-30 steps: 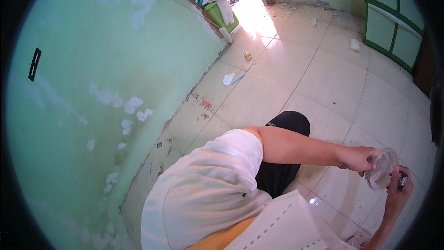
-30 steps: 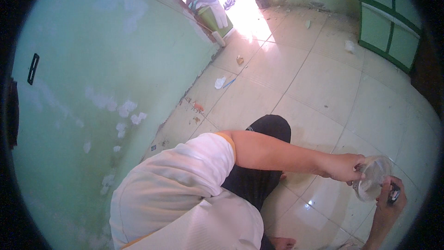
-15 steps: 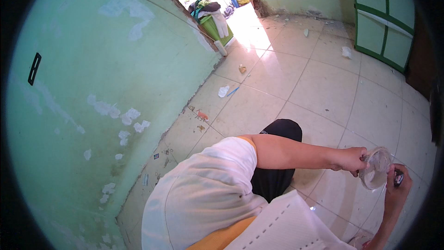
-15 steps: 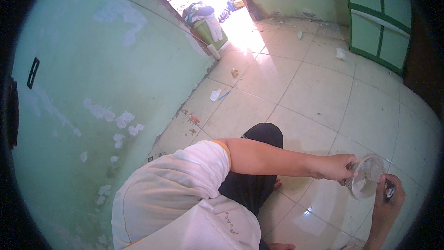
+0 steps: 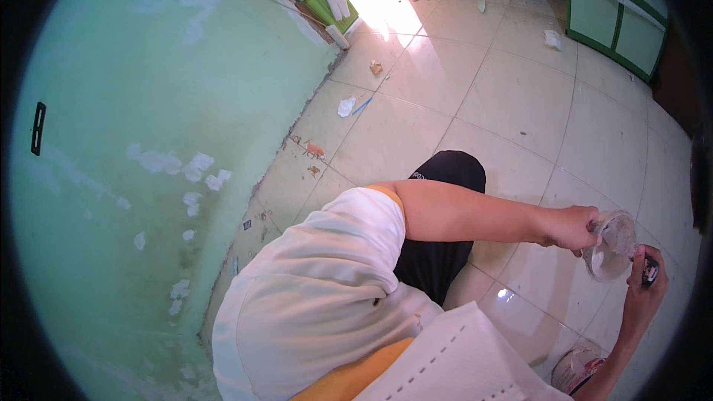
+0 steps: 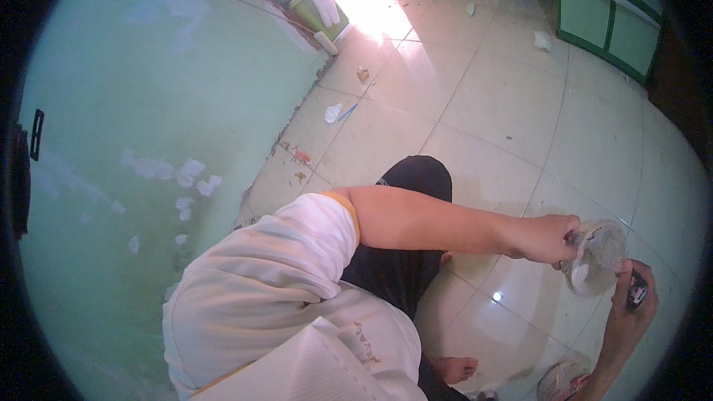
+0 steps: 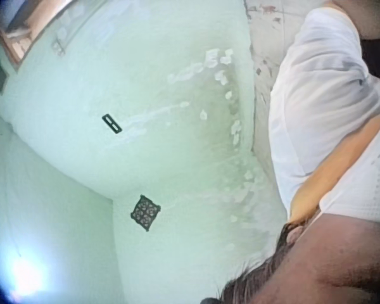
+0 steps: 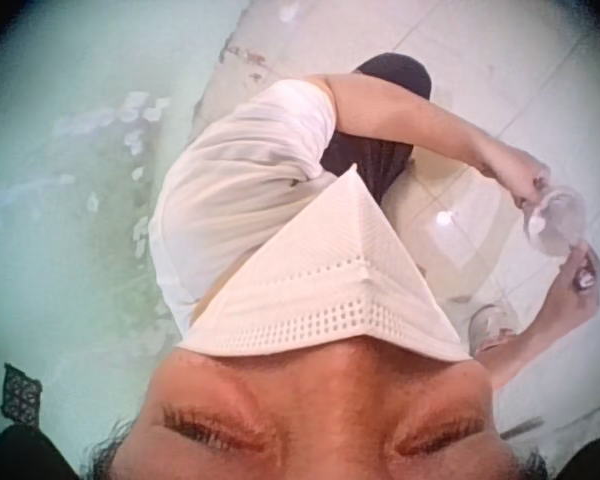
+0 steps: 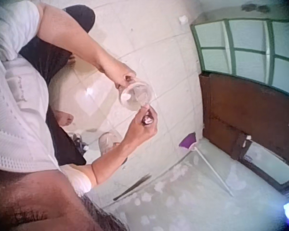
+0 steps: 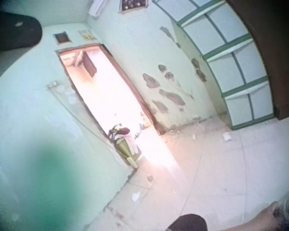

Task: The person mixes a white substance in a plastic container using a putty knife and applies it to fill holes and damaged sections on a wall.

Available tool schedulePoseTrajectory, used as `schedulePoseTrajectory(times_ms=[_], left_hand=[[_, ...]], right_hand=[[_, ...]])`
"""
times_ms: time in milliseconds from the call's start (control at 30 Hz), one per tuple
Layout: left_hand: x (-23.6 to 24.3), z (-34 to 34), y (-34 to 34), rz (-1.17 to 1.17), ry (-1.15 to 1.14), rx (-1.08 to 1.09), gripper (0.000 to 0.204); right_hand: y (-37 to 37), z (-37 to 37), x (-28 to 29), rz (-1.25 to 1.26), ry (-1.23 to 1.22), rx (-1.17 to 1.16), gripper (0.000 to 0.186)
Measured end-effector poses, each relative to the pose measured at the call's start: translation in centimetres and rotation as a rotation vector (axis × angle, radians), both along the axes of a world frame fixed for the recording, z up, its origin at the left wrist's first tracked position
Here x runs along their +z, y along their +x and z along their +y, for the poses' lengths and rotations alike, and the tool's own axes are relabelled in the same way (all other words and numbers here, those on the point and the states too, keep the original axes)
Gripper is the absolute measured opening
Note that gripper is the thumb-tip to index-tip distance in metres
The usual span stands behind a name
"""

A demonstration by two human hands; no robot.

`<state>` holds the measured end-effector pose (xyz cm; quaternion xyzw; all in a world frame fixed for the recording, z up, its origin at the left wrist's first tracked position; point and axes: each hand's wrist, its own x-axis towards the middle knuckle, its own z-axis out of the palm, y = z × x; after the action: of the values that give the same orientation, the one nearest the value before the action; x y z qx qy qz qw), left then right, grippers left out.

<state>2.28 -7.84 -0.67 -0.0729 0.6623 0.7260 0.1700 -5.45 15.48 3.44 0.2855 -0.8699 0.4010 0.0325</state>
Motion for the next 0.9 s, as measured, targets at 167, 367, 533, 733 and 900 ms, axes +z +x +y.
schedulePoseTrajectory(times_ms=[167,367,533,733,900], left_hand=[[-0.6,0.1,-0.1,-0.01,0.044,0.086,0.037],[-1.6,0.0,-0.2,-0.01,0.086,0.085,0.039],[-1.7,-0.2,-0.2,-0.042,0.013,0.067,0.039],[-0.4,-0.6,-0.4,-0.029,0.001,0.038,0.039],[-1.1,-0.4,-0.6,-0.016,0.07,0.017,0.04]], right_hand=[[0.2,0.0,0.1,-0.156,-0.009,-0.057,0.022],[-1.5,0.7,-3.5,-0.399,-0.233,-0.223,0.024],[-1.4,0.2,-4.7,-0.561,-0.332,-0.285,0.03],[-1.2,0.5,-4.0,-0.568,-0.467,-0.328,0.034],[-0.9,1.5,-1.7,-0.383,-0.323,-0.248,0.029]])
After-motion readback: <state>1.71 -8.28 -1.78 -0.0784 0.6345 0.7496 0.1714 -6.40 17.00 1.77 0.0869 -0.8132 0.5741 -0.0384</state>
